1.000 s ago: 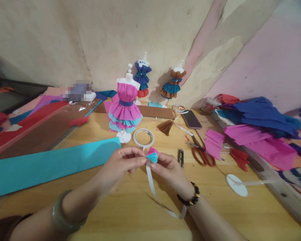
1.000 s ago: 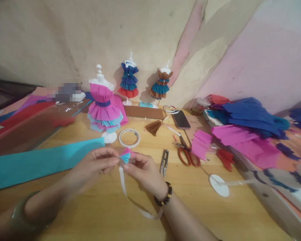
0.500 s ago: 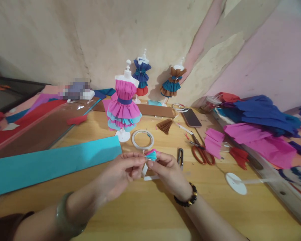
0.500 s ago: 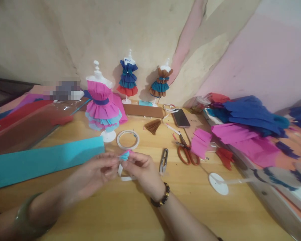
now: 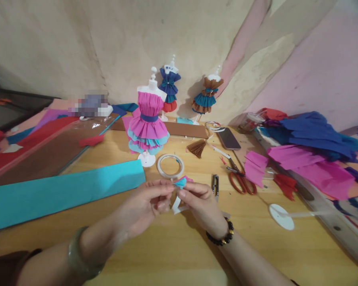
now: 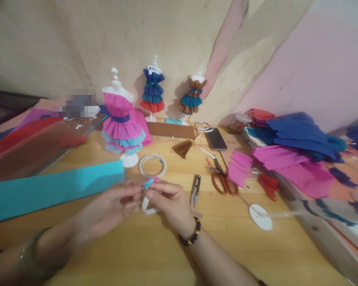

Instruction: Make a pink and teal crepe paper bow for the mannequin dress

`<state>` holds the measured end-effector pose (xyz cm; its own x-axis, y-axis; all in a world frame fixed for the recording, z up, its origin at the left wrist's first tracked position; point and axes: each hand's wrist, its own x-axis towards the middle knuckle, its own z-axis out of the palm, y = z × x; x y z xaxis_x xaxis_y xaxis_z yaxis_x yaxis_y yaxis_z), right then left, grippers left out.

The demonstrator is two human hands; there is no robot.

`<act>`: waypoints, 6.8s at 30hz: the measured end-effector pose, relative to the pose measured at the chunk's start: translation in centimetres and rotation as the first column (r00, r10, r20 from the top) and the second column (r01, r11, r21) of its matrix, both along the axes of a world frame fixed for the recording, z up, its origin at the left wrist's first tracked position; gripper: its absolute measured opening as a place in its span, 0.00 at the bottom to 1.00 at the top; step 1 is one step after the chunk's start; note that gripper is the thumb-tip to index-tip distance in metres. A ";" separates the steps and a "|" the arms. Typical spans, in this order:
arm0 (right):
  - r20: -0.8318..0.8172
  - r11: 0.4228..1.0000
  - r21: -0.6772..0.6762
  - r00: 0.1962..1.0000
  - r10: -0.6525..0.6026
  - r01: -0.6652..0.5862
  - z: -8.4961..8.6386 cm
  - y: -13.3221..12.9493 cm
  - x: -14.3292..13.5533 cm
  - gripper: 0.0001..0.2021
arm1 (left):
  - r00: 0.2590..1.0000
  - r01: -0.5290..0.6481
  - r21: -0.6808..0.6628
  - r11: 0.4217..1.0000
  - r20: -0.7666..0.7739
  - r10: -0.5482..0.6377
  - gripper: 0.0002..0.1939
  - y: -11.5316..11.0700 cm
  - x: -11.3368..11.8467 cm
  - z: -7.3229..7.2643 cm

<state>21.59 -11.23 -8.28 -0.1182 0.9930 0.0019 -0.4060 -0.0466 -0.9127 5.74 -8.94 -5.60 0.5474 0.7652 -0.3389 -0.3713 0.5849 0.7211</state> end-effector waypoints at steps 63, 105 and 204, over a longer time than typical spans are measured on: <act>0.191 0.999 -0.014 0.981 -0.039 0.042 0.3 0.1 1.6 0.06 | 0.813 0.246 0.615 0.749 -0.552 0.187 0.10 0.4 0.0 0.7; 0.321 0.997 0.070 0.947 0.015 -0.040 0.6 0.1 1.3 0.03 | 0.635 0.510 0.754 0.414 -0.654 0.411 0.09 0.7 -0.6 -0.5; 0.123 0.989 -0.147 0.992 0.016 0.003 0.8 0.5 0.7 0.09 | 0.875 0.170 0.470 0.866 -0.477 0.087 0.11 2.6 -0.5 -1.9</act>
<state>22.33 -10.78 -7.47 -0.1149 0.9806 -0.1589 -0.2896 -0.1860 -0.9389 5.27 -6.38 -7.46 0.4554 0.8770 -0.1534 0.1017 0.1199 0.9876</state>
